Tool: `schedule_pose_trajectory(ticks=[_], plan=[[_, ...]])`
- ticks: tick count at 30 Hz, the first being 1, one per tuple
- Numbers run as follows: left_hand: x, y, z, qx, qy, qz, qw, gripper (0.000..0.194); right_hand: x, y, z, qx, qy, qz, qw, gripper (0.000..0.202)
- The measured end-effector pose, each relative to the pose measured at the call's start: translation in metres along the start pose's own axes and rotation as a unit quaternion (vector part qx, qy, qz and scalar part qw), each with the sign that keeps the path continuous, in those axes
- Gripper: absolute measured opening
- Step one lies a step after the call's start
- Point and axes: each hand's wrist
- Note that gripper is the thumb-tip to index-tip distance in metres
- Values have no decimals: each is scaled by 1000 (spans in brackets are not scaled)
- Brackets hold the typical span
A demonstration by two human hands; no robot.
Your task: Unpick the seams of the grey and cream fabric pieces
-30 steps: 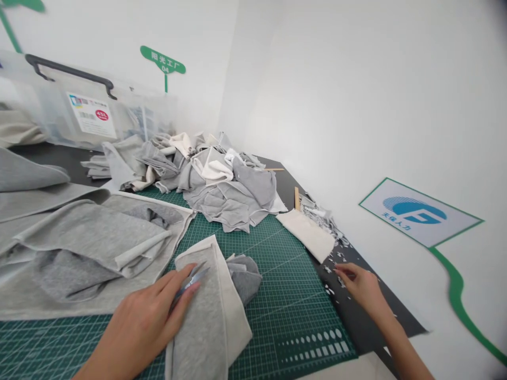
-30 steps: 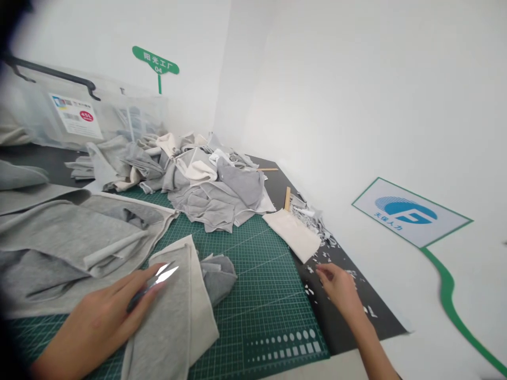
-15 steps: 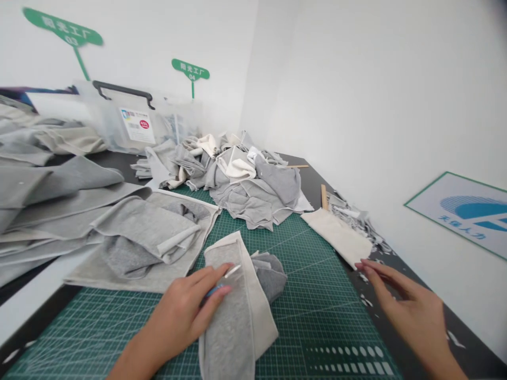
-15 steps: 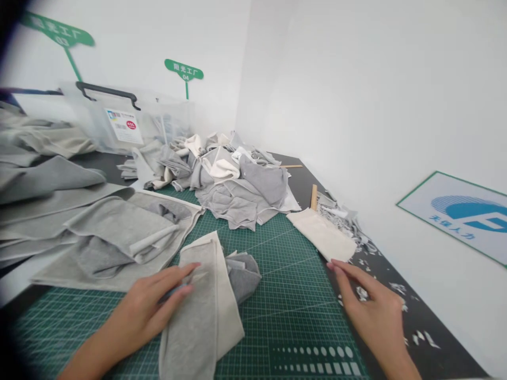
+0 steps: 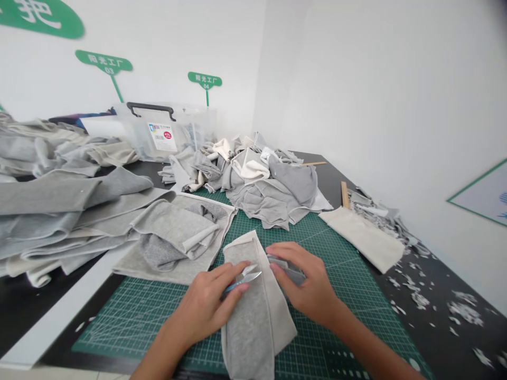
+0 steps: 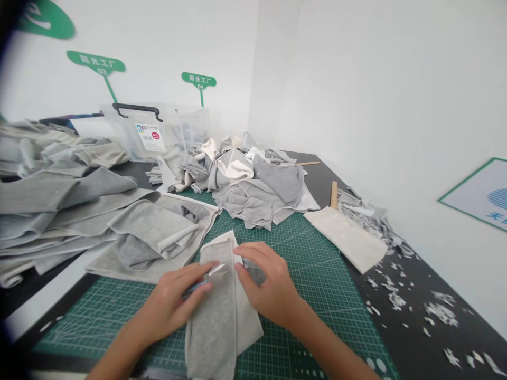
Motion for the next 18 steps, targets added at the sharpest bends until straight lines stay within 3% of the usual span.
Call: schedule_pose_trajectory(ticks=[5, 11, 18], plan=[[1, 0, 1, -2, 3, -6, 1000, 28, -13, 15, 16, -41, 17, -49, 998, 25], [2, 0, 5, -35, 4, -68, 997, 26, -5, 29, 36, -9, -3, -154, 988, 33], [0, 2, 4, -54, -9, -79, 995, 33, 5, 36, 43, -9, 28, -145, 989, 30]])
Point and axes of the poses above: each hand's wrist, its own x-axis away from the middle knuckle, its own y-axis out of the palm, z = x × y, and after that the axes turned 11 degrees about -z, right-handed
